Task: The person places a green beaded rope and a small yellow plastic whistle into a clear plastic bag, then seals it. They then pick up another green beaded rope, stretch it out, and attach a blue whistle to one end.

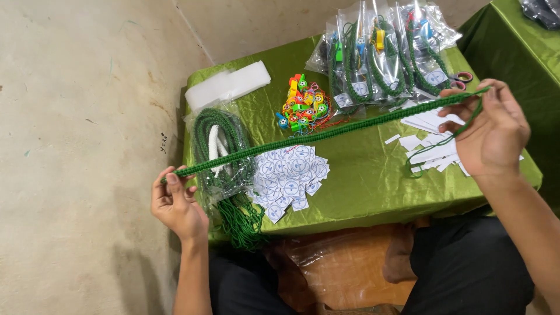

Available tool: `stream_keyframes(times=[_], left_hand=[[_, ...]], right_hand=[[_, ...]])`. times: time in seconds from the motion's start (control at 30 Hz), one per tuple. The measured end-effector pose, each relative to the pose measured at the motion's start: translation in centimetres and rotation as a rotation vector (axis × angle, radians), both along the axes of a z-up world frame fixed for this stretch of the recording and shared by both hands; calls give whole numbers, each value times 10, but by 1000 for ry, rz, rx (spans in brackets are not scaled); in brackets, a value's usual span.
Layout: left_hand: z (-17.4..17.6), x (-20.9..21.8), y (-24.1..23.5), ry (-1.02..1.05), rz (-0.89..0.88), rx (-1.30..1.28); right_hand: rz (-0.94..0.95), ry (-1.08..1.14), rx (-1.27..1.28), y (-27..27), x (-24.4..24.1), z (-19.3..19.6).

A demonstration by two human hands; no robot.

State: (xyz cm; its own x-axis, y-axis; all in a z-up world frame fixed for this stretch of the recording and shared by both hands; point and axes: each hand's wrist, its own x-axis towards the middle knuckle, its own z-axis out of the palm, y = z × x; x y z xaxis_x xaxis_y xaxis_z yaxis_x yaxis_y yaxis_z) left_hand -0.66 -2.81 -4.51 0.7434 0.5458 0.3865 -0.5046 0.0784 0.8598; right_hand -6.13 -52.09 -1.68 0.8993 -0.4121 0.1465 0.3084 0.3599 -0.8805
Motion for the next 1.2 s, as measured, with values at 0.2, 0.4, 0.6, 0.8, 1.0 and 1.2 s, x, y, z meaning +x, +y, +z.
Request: stream_keyframes(times=[0.2,0.4,0.6,0.8,1.0,1.2], left_hand=[[-10,-8,-31,77,-265,8],[-19,-8,-48,79,-496,11],[-15,-4,-62,172,-710,-290],[-10,0,-70,144,-754,-527],[2,-2,-69,8,-773,-575],[2,-3,-71,-82,-728,-344]], right_hand=[[-237,101,104,-68,9,-37],[-172,-2,-66,-144,17,-105],[-172,135,-27,-81,16,-62],[-112,175,149,-16,20,-30],[114,174,-227,-1,38,-43],[72,282,-895,34,47,-25]])
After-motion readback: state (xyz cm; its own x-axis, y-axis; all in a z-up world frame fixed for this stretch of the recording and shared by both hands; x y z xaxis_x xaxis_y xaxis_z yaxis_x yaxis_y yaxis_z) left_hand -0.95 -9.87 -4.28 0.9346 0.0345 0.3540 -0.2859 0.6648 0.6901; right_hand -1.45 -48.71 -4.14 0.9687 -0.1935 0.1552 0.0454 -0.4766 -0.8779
